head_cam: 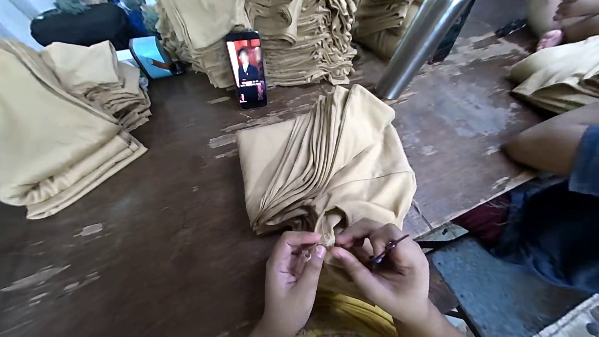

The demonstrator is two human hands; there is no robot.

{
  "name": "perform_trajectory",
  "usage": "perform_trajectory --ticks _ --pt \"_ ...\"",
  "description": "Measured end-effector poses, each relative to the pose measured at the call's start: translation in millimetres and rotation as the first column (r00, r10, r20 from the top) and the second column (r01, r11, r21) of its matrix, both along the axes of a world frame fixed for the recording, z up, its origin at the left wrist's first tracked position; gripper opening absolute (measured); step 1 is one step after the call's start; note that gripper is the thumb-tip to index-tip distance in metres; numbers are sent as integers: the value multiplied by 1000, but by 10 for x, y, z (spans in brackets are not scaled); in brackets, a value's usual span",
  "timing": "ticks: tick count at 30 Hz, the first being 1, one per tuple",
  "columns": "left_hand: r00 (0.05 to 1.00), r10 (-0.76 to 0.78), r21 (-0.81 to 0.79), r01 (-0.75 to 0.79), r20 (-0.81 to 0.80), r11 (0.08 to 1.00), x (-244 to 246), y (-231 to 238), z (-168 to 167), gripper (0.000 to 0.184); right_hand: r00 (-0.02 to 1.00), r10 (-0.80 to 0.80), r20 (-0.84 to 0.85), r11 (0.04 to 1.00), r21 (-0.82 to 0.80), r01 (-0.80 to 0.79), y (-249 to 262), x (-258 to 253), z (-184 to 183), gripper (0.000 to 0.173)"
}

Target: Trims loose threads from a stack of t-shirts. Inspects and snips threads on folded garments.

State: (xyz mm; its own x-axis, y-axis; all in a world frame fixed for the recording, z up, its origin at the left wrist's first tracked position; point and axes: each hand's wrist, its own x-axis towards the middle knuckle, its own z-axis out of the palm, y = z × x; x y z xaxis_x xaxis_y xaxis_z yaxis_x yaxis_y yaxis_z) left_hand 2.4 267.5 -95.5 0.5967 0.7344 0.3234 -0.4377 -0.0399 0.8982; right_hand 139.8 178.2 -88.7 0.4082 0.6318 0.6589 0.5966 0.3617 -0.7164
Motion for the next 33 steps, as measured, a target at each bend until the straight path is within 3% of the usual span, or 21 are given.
perform_trajectory --ticks 2,4,7,8,9,10,12,14,16,20,22,24,26,29,33 --pt "1000 15 54 -14 -10 998 -15 7 5 16 1000 23 -9 999 40 -22 23 -17 19 22" --pt "1000 11 83 -10 -15 996 -37 14 -3 13 984 165 -72 985 73 -159 -21 -20 59 19" --pt "1000 -9 75 10 -10 997 -65 14 -10 14 804 554 -215 832 160 -531 -180 -22 160 16" --pt "1000 -15 75 15 -2 997 -65 9 -16 16 739 636 -221 771 148 -619 -237 2 199 17" --pt "1000 -7 72 7 5 997 -53 3 -19 17 742 642 -192 764 78 -641 -281 40 230 20" --pt "1000 12 65 -13 7 998 -34 -5 -14 17 819 557 -138 826 -18 -564 -307 66 244 25" --pt "998 58 69 -57 -11 996 -8 -16 0 15 975 214 61 962 -184 -199 -250 114 179 35" --pt "997 73 115 -69 -25 991 -11 -10 4 13 975 -56 216 966 -237 108 -91 224 29 42" --pt "995 92 207 -81 -43 975 -51 12 -1 11 960 -157 230 955 -212 207 -18 339 -96 28" --pt "980 178 470 -118 -87 875 -164 135 -5 12 997 68 -46 997 26 -67 -257 438 -7 18" --pt "977 175 578 -72 -124 813 -214 201 -3 8 986 145 -80 989 -4 -146 -403 469 46 16" --pt "970 123 630 36 -208 776 -254 251 14 5 992 119 47 960 -259 -103 -512 507 28 7" --pt "954 63 634 145 -294 760 -284 285 34 6 969 111 220 894 -447 0 -522 468 -44 26" --pt "945 43 594 169 -325 786 -300 287 53 5 899 100 426 860 -492 137 -466 341 -123 55" --pt "955 85 540 86 -285 837 -275 234 55 3 820 95 564 861 -460 217 -429 276 -145 60"
